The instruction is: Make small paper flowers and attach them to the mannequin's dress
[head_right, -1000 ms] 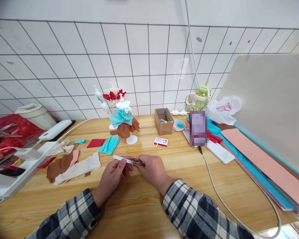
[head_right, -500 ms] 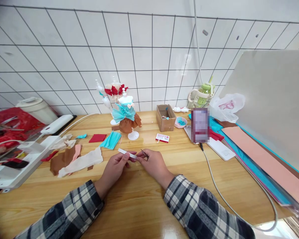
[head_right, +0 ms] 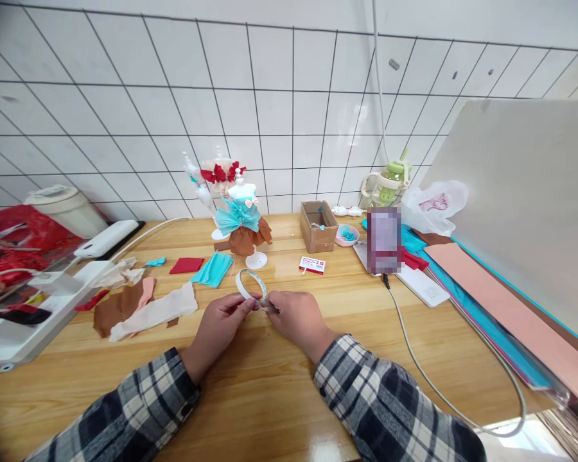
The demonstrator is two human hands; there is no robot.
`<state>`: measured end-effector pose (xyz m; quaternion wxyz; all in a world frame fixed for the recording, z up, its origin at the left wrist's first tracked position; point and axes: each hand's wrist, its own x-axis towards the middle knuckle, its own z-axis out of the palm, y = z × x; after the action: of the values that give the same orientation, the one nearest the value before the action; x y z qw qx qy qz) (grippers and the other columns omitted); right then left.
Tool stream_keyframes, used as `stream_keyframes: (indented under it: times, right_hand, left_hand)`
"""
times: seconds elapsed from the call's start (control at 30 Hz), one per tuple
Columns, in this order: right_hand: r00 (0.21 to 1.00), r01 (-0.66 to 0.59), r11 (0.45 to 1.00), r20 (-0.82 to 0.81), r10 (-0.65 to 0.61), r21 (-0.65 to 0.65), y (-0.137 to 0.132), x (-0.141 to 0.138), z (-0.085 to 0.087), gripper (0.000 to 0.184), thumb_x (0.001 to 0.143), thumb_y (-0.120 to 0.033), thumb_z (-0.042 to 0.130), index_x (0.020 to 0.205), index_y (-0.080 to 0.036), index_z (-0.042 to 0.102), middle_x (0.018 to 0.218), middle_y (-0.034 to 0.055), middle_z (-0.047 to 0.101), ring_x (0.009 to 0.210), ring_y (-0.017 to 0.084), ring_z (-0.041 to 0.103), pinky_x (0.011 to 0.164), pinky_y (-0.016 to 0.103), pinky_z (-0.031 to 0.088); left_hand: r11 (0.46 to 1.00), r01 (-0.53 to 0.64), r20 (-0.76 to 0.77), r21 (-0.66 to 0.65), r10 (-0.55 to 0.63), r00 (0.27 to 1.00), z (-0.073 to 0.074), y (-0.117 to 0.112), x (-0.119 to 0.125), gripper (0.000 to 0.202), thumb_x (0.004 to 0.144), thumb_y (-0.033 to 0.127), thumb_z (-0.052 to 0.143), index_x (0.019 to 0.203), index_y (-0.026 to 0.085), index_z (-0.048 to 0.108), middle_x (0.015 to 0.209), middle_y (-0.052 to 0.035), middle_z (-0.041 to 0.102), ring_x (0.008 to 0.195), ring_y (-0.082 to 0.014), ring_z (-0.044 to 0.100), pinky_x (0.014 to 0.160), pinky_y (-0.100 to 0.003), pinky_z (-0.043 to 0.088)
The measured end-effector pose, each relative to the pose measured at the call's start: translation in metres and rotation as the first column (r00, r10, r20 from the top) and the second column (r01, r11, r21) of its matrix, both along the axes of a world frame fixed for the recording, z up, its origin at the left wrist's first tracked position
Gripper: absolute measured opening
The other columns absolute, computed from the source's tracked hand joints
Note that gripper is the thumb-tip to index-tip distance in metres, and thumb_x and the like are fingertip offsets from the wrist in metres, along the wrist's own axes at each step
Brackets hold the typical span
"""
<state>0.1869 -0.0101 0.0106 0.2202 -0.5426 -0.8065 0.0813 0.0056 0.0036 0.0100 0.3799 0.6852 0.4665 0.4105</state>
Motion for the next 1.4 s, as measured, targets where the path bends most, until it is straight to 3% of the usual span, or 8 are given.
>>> stream_keyframes:
  times: [0.2, 0.37, 0.57, 0.73, 0.83, 1.0, 1.2, 1.4]
  right_hand:
    - [0.998, -0.021, 1.0, 0.06, 0.021, -0.002, -0.005, -0.002, 0.005, 0.009, 0.082, -0.024, 0.056, 0.082, -0.021, 0.064, 0.077, 0.0052, 0.07, 0.066, 0.016, 0.06, 0.058, 0.026, 0.033]
    - [0.963, -0.067, 0.991, -0.267, 0.035, -0.112, -0.001, -0.003, 0.0, 0.014, 0.085, -0.025, 0.054, 0.088, -0.022, 0.067, 0.081, 0.0019, 0.071, 0.072, 0.015, 0.062, 0.065, 0.024, 0.042]
    - [0.844, 0.006, 0.988, -0.529, -0.088, -0.154, 0.004, -0.004, -0.004, 0.039, 0.084, -0.032, 0.059, 0.123, -0.026, 0.061, 0.102, 0.0028, 0.072, 0.074, 0.015, 0.063, 0.068, 0.027, 0.048]
    - [0.727, 0.014, 0.975, -0.667, -0.162, -0.221, 0.002, -0.009, -0.003, 0.035, 0.082, -0.035, 0.06, 0.115, -0.024, 0.064, 0.099, 0.0042, 0.073, 0.069, 0.016, 0.064, 0.062, 0.027, 0.05]
    - [0.76, 0.049, 0.984, -0.633, -0.146, -0.169, 0.001, -0.01, -0.001, 0.027, 0.083, -0.035, 0.06, 0.106, -0.024, 0.069, 0.099, 0.0049, 0.073, 0.067, 0.017, 0.063, 0.062, 0.028, 0.049]
    - [0.816, 0.063, 0.991, -0.565, -0.119, -0.119, -0.001, -0.009, 0.003, 0.018, 0.084, -0.033, 0.058, 0.092, -0.023, 0.071, 0.087, 0.0027, 0.074, 0.059, 0.014, 0.058, 0.059, 0.026, 0.045]
    - [0.821, 0.048, 0.986, -0.555, -0.131, -0.161, 0.0, -0.008, 0.002, 0.015, 0.082, -0.034, 0.06, 0.082, -0.021, 0.069, 0.074, -0.0001, 0.069, 0.052, 0.011, 0.048, 0.054, 0.023, 0.038]
    - [0.746, -0.047, 0.927, -0.63, -0.215, -0.371, 0.003, -0.013, 0.002, 0.013, 0.078, -0.03, 0.06, 0.073, -0.018, 0.062, 0.066, -0.0004, 0.065, 0.054, 0.01, 0.048, 0.053, 0.021, 0.038]
  left_hand:
    - [0.989, -0.132, -0.038, 0.059, 0.134, 0.99, -0.002, 0.002, -0.001, 0.025, 0.081, 0.038, 0.062, 0.089, 0.018, 0.075, 0.094, -0.0053, 0.076, 0.085, -0.0211, 0.069, 0.079, -0.031, 0.053]
    - [0.975, -0.214, 0.038, -0.055, 0.216, 0.976, 0.001, 0.011, -0.012, 0.03, 0.081, 0.041, 0.06, 0.074, 0.016, 0.074, 0.096, -0.0075, 0.075, 0.081, -0.0204, 0.069, 0.064, -0.026, 0.053]
    - [0.992, -0.073, 0.167, -0.107, 0.091, 0.982, -0.001, 0.006, -0.009, 0.036, 0.081, 0.048, 0.059, 0.08, 0.015, 0.075, 0.1, -0.0095, 0.074, 0.08, -0.0195, 0.067, 0.062, -0.025, 0.054]
    - [0.992, -0.001, 0.209, -0.124, 0.027, 0.978, -0.002, -0.001, -0.002, 0.036, 0.078, 0.049, 0.064, 0.091, 0.017, 0.076, 0.099, -0.0078, 0.075, 0.088, -0.0224, 0.068, 0.077, -0.032, 0.055]
    - [0.99, 0.008, 0.218, -0.141, 0.024, 0.976, -0.002, 0.0, -0.002, 0.035, 0.079, 0.047, 0.063, 0.09, 0.017, 0.076, 0.101, -0.0076, 0.074, 0.096, -0.0241, 0.067, 0.077, -0.032, 0.055]
    - [0.988, 0.011, 0.223, -0.153, 0.024, 0.975, 0.001, 0.0, 0.0, 0.035, 0.078, 0.048, 0.063, 0.089, 0.017, 0.076, 0.102, -0.0082, 0.074, 0.095, -0.0236, 0.066, 0.069, -0.028, 0.055]
    - [0.983, -0.038, 0.134, -0.18, 0.062, 0.989, 0.002, 0.0, -0.001, 0.038, 0.078, 0.05, 0.062, 0.089, 0.016, 0.076, 0.097, -0.008, 0.075, 0.071, -0.0177, 0.067, 0.053, -0.023, 0.051]
    - [0.976, -0.17, 0.016, -0.137, 0.173, 0.985, 0.0, 0.002, 0.0, 0.037, 0.079, 0.048, 0.061, 0.091, 0.016, 0.075, 0.087, -0.0067, 0.075, 0.063, -0.0167, 0.065, 0.044, -0.021, 0.045]
